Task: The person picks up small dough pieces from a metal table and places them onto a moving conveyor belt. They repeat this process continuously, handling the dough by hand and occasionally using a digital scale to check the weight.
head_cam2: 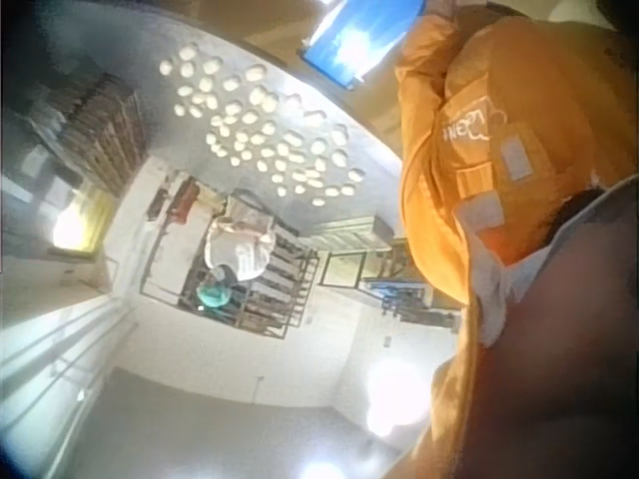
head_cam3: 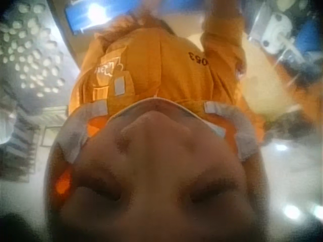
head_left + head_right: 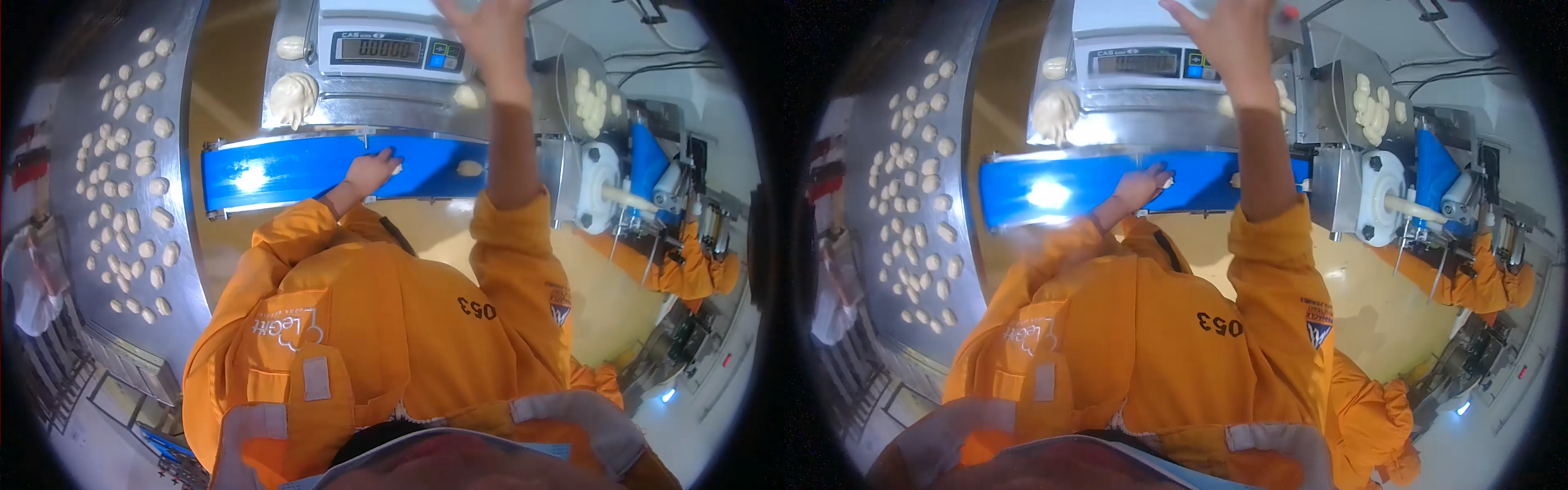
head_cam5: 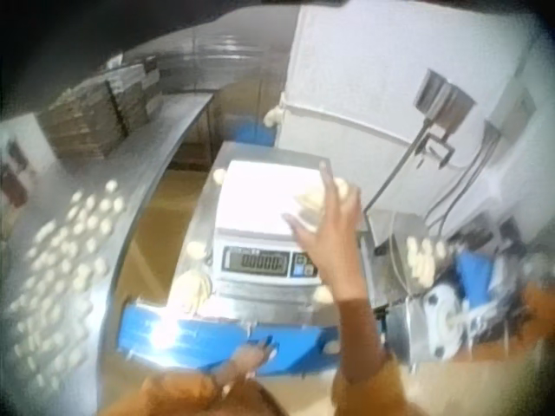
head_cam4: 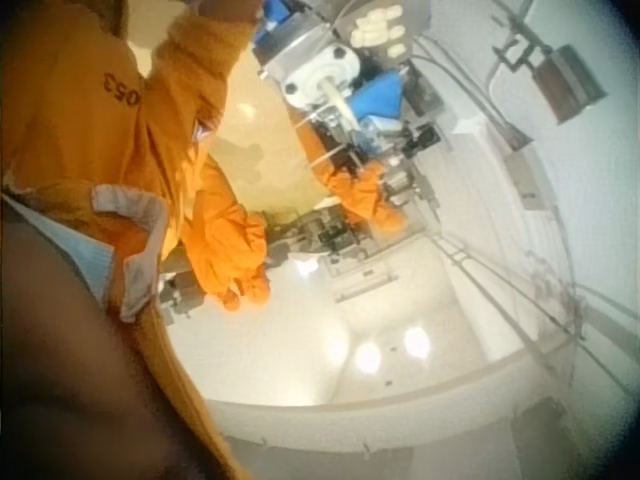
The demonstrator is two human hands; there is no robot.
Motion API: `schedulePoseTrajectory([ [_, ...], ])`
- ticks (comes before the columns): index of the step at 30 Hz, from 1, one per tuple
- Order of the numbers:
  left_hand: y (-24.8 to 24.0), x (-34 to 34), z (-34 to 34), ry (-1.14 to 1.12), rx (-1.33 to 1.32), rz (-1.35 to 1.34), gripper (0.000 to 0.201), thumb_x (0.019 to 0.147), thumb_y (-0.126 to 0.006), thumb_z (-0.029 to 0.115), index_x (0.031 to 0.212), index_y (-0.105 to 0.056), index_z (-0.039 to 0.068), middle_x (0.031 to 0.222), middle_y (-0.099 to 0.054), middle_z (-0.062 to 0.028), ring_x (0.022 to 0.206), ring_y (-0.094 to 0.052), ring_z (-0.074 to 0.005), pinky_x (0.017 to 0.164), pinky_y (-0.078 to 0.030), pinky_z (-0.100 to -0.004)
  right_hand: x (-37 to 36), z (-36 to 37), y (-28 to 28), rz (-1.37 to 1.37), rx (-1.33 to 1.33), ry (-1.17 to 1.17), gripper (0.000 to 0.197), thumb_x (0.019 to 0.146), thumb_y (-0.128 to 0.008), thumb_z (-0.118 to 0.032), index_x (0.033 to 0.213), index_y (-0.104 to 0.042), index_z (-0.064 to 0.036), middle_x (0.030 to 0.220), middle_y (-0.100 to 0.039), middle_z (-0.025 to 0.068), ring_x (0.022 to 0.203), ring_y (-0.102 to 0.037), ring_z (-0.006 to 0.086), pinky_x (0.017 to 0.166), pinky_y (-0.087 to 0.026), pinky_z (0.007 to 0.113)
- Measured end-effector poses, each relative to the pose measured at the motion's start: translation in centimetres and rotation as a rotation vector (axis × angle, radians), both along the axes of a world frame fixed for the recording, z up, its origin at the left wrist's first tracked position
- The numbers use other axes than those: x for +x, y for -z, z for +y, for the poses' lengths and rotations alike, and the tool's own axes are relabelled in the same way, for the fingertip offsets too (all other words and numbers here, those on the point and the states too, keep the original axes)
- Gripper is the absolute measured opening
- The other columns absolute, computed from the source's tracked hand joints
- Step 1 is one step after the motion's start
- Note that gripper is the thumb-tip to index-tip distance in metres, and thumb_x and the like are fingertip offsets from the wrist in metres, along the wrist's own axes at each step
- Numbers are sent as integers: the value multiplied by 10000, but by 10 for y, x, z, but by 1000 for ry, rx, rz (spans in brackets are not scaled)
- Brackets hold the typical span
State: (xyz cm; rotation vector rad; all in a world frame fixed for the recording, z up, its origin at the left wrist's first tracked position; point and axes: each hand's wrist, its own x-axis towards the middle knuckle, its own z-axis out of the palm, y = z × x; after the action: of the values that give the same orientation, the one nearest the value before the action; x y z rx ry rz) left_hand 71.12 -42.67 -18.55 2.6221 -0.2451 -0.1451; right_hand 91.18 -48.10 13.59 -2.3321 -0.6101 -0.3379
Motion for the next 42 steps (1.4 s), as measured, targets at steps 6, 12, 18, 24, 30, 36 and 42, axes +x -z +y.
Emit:
schedulePoseTrajectory([
  [6,16,-8,17,-186,-110,122,402,781,-681,218,1171,-596,170,1110,-584,-107,813,-647,-292,681,-527,-416,-46,-39,70,-256,189,36,441,805,-683,-142,1208,-541,-33,1186,-509,197,1099,-493,370,981,-381,446],
  [12,32,-34,67,-339,-1143,338,401,841,-684,234,1202,-598,84,865,-639,-45,649,-594,-119,548,-485,-265,-174,-152,196,894,267,-40,397,873,-588,-85,1266,-538,-59,1155,-576,90,1078,-542,178,888,-446,295],
  [18,-44,-96,107,-668,-1623,542,440,881,-664,230,1255,-546,31,844,-618,-15,583,-506,-31,471,-395,-155,-170,-165,194,807,488,-109,282,942,-539,-157,1184,-569,-16,1022,-605,72,907,-580,168,734,-507,293],
  [24,-118,-125,104,-1020,-1532,260,423,878,-671,235,1239,-555,49,843,-610,4,579,-492,-34,485,-391,-161,-5,-100,72,198,351,-139,200,904,-602,-98,1094,-643,-51,1054,-645,77,985,-589,156,859,-467,294],
  [30,-106,-177,125,-1093,-1530,103,397,869,-680,242,1207,-575,62,832,-607,10,595,-503,-48,510,-402,-183,85,5,26,-42,-320,-89,512,774,-712,-452,1133,-653,-92,1037,-670,169,993,-627,331,865,-482,404],
  [36,-108,-280,167,-1264,-1212,-93,375,870,-675,269,1174,-603,62,803,-603,16,608,-505,-52,529,-401,-197,105,49,43,125,-248,-184,399,769,-733,-309,1029,-664,-15,930,-690,144,809,-648,247,718,-521,377],
  [42,-169,-405,225,-1547,-1094,-319,419,853,-688,277,1202,-598,63,799,-615,11,612,-519,-53,547,-419,-199,1,144,16,386,191,-389,396,833,-675,-275,1136,-588,-35,915,-639,82,809,-609,131,615,-482,221],
])
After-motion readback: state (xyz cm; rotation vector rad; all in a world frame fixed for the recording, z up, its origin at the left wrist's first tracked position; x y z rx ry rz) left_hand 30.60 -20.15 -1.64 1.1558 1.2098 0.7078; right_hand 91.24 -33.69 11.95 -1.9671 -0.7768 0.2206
